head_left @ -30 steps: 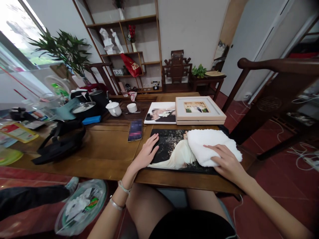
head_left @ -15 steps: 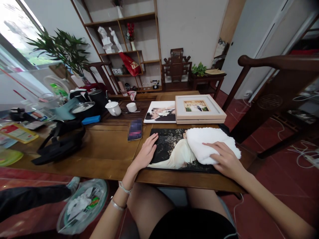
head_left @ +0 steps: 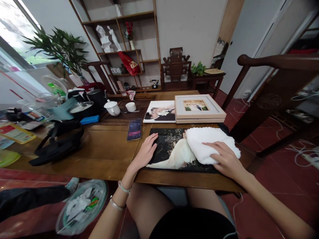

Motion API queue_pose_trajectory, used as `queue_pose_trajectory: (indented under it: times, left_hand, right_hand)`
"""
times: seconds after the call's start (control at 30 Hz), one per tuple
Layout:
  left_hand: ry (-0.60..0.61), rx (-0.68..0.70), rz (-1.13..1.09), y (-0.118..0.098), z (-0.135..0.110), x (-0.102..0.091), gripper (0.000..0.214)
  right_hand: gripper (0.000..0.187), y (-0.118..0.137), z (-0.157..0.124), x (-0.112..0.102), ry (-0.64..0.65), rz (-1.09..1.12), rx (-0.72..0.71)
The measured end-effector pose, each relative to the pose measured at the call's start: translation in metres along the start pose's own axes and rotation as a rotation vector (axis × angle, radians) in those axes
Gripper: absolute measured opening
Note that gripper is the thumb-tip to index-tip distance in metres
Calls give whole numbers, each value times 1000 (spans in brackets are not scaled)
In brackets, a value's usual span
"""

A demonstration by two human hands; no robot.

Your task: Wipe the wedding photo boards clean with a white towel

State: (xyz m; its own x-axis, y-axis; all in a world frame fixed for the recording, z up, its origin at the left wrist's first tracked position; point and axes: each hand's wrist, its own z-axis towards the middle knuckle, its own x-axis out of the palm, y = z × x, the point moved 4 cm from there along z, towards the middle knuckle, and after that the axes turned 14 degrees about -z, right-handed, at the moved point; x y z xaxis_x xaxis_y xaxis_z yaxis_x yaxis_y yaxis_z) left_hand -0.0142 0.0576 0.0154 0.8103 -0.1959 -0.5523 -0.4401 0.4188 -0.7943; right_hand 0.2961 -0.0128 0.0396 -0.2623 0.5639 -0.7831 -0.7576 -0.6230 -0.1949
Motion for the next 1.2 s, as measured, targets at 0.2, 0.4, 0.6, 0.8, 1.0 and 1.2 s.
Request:
queue_pose_trajectory:
  times: [0.2,0.4,0.6,0.8,1.0,1.2]
  left_hand:
    - [-7,-11,-27,1,-4,2,44]
    - [7,-19,-54,0,-4,1,45]
    - [13,12,-57,2,-4,1,44]
    - [12,44,-44,5,-5,1,44]
    - [21,62,-48,4,-5,1,43]
    - [26,57,-43,4,-5,1,43]
  right_hand:
    - [24,1,1,1,14,-3,13]
    - [25,-10,-1,-10,-103,18,43]
    - [27,-30,16,-36,-328,-98,168]
    - [30,-19,40,4,254,-85,-113]
    - [32,-34,46,32,367,-43,-30]
    - [39,-32,54,39,407,-21,31]
